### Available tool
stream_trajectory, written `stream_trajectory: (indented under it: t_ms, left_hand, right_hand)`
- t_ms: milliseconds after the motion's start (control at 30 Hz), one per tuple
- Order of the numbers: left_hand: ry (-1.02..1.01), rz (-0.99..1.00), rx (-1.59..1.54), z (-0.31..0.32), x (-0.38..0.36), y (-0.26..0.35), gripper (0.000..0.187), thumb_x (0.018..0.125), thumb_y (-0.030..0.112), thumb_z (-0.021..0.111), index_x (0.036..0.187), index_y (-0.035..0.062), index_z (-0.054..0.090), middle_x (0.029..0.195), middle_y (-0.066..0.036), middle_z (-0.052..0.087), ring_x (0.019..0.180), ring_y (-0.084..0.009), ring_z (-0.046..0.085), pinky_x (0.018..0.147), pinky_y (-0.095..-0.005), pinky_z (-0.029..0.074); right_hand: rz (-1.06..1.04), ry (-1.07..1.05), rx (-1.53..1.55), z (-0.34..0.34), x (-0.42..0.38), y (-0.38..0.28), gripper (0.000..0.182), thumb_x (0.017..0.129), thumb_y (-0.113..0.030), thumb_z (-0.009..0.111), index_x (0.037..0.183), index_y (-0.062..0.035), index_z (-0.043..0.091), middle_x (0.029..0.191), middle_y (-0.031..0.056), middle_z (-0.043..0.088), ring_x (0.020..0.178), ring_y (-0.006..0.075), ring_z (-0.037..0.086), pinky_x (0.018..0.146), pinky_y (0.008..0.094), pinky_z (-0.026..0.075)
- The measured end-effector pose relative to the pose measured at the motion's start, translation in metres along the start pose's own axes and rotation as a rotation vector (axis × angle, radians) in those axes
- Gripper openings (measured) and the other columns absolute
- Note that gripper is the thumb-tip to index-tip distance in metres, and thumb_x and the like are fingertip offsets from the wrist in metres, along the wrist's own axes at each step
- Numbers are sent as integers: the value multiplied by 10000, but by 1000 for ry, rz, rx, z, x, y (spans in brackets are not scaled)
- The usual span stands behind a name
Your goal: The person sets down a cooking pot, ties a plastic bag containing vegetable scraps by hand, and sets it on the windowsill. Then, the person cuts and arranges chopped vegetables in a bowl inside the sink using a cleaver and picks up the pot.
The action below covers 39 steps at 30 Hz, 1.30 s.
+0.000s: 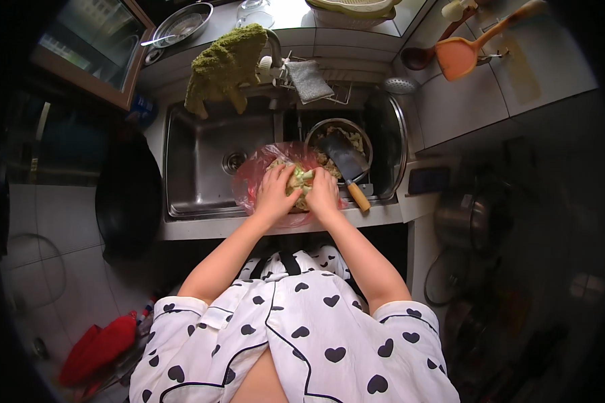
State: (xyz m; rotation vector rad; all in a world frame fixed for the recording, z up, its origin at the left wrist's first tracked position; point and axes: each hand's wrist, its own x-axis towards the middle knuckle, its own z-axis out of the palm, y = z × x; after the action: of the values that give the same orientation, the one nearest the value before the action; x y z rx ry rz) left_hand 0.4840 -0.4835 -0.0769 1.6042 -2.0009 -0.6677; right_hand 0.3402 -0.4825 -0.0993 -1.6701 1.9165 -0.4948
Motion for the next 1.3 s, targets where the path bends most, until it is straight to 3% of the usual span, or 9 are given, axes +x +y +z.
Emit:
stream_trajectory:
  t_ms: [167,300,400,633,767,900,1300]
  left_hand:
    - [-72,32,-37,0,2,-6,521,686,188,688,1177,128,523,1215,-126,466,1148,-319,421,958,-413,375]
    - [-98,47,-80,-4,0,-9,508,674,150,689,1157,138,532,1196,-123,467,1132,-322,434,927,-404,409]
    - [-84,54,-84,-3,-2,-11,494,670,145,684,1142,133,538,1173,-122,469,1123,-323,436,906,-403,425]
    - [29,65,-163,-9,-8,-18,508,659,145,672,1149,110,541,1111,-132,471,1061,-325,453,886,-403,422]
    - [72,63,-174,-13,-9,-20,528,650,139,671,1160,91,543,1088,-142,471,1035,-318,460,887,-388,408]
    - [69,147,-135,-16,-12,-25,511,648,150,673,1142,90,554,1091,-140,470,1040,-316,453,887,-393,407]
    - [124,139,-170,-25,-17,-31,507,640,130,666,1132,80,556,1073,-147,462,1013,-322,453,895,-390,389]
  right_hand:
    - [132,-12,-71,-10,5,-1,270,732,-21,553,995,-24,489,964,182,584,951,372,548,800,461,446]
    - [195,114,-76,-8,7,14,203,774,-90,466,948,-29,550,945,193,600,909,378,561,778,457,447]
    - [175,166,-121,-5,14,21,186,804,-105,470,959,-48,555,941,172,592,907,363,573,767,457,463]
    - [140,135,-197,-2,25,12,191,830,-163,453,924,-58,583,923,158,602,857,355,596,736,460,475]
    - [54,0,-215,-4,26,-1,179,820,-190,469,878,-52,568,864,165,628,827,359,607,717,471,474]
    - [124,-2,-185,-7,18,-21,187,822,-196,465,893,-55,565,815,183,640,792,373,619,717,479,470]
    - [346,14,-201,-5,33,1,238,826,-194,429,960,-55,569,904,214,634,886,379,608,781,466,462]
